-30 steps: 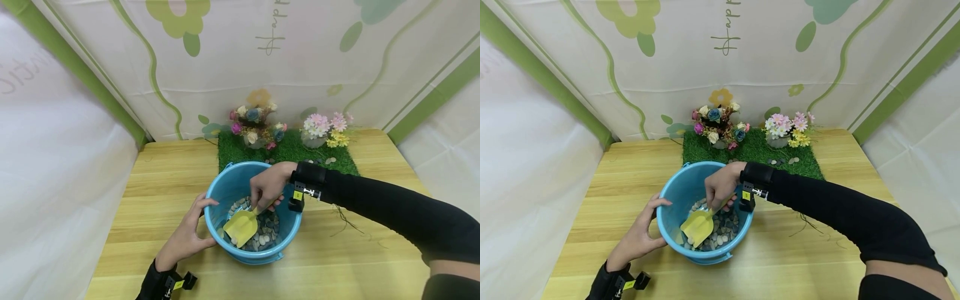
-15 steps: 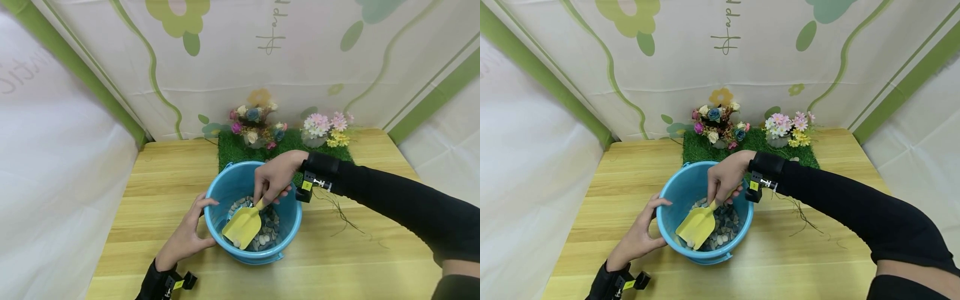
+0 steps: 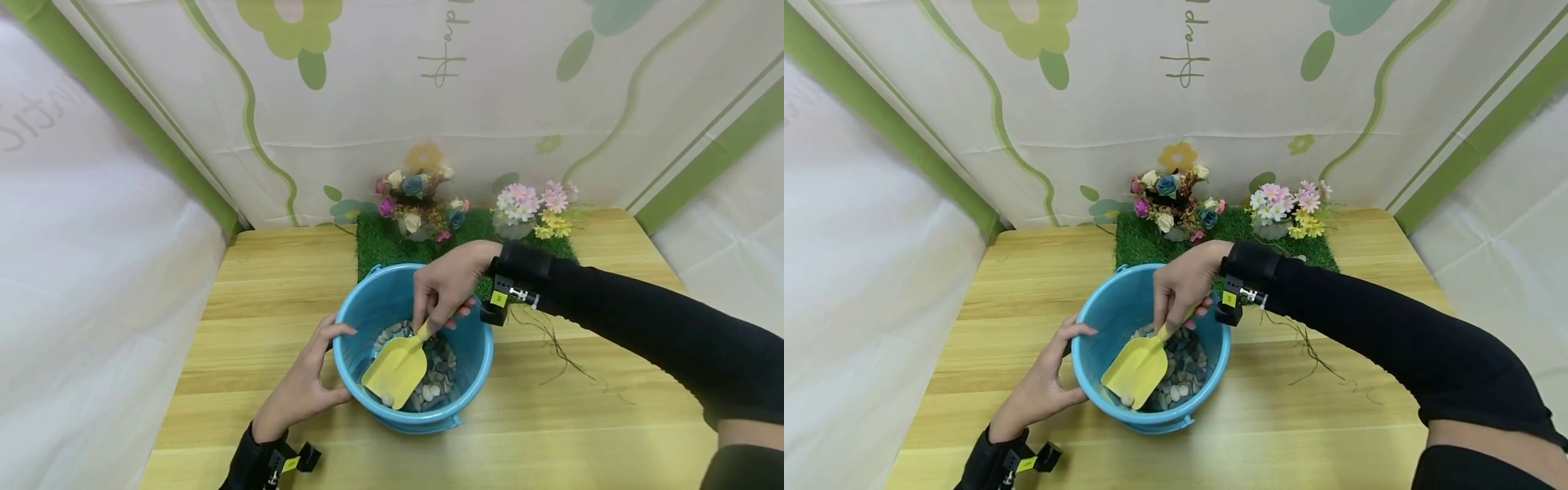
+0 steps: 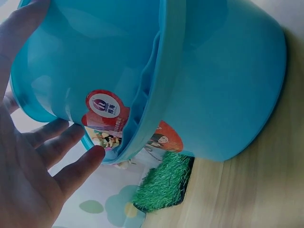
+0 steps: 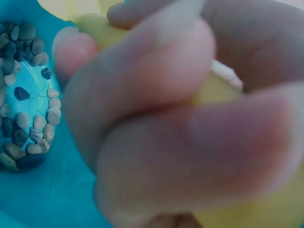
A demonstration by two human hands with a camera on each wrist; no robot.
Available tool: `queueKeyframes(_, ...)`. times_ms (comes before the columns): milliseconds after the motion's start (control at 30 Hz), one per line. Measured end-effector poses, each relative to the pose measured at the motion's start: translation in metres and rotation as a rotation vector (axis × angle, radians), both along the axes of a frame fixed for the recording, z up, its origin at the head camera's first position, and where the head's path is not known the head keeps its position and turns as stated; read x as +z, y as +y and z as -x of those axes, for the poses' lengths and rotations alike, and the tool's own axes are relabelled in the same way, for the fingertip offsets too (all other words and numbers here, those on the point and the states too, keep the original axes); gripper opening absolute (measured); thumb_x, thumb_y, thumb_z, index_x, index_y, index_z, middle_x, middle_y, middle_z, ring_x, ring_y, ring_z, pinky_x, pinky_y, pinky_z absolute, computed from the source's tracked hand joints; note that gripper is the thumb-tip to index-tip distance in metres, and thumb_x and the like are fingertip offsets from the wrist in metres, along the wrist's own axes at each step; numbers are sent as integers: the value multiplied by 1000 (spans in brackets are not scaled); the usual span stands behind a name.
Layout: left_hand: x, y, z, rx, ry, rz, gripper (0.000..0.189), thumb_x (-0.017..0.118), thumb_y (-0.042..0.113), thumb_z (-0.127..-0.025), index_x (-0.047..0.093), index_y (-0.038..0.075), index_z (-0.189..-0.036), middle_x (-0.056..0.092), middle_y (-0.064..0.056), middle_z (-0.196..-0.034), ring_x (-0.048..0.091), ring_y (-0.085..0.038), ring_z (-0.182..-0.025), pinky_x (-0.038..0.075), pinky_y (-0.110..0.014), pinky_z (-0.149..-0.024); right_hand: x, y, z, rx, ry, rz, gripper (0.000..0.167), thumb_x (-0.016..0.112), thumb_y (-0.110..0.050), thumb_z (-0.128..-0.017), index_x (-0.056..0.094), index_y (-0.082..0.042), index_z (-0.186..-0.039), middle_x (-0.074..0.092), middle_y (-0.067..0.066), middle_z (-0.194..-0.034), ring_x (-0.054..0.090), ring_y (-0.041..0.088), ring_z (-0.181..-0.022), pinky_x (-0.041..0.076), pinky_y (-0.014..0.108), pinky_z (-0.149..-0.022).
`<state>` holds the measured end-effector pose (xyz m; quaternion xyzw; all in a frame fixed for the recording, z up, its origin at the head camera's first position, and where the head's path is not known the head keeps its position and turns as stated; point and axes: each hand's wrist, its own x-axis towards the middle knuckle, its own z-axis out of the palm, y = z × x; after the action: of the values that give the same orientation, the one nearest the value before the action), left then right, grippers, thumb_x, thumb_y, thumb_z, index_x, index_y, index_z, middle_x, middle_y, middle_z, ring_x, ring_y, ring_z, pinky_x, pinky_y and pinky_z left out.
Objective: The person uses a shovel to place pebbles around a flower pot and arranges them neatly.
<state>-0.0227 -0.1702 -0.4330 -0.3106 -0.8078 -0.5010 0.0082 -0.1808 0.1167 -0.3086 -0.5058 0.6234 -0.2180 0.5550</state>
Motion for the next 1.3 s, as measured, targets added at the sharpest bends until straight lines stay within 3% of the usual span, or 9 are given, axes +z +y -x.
queueKeyframes(233,0,-1,0,-6,5,-5,76,88,18,-79,43,16,-140,31,-10,-157,41,-35,-135,50,-56,-97,-1,4,2,-14,-28,9,29,58,-15,-105,69,-11,-132,68,4,-74,49,10,-50,44,24,-49)
queueKeyframes(467,-1,-1,0,-8,4,-7,76,88,19,-80,42,17,-141,30,-9,-158,40,-34,-137,50,-53,-99,-2,13,4,-61,-91,18,32,58,-15,-105,67,-12,-135,64,30,-81,49,10,-50,43,24,-49)
queueKeyframes(567,-1,-1,0,-8,4,-8,75,88,20,-81,42,17,-141,29,-9,-159,38,-34,-138,49,-54,-99,-4,17,4,-73,-119,22,31,57,-14,-105,67,-12,-135,61,36,-84,49,10,-50,44,24,-49)
queueKeyframes(733,-1,-1,0,-8,6,-10,75,87,21,-80,42,16,-141,29,-8,-159,39,-34,-137,49,-55,-98,-7,21,5,-83,-143,37,31,57,-14,-105,67,-12,-135,61,35,-84,50,9,-50,45,23,-49)
queueKeyframes(967,-1,0,-1,-7,12,-9,75,87,18,-80,43,5,-139,29,-9,-158,40,-34,-136,50,-53,-98,-11,26,7,-102,-164,63,32,57,-12,-105,68,-14,-134,63,29,-82,51,11,-50,47,24,-48)
queueKeyframes(1300,-2,-1,-1,-5,21,-9,77,87,8,-76,43,7,-139,30,-9,-158,39,-34,-136,48,-45,-101,-12,34,7,-103,-186,125,32,52,-11,-106,68,-12,-134,62,30,-79,51,12,-48,47,24,-46)
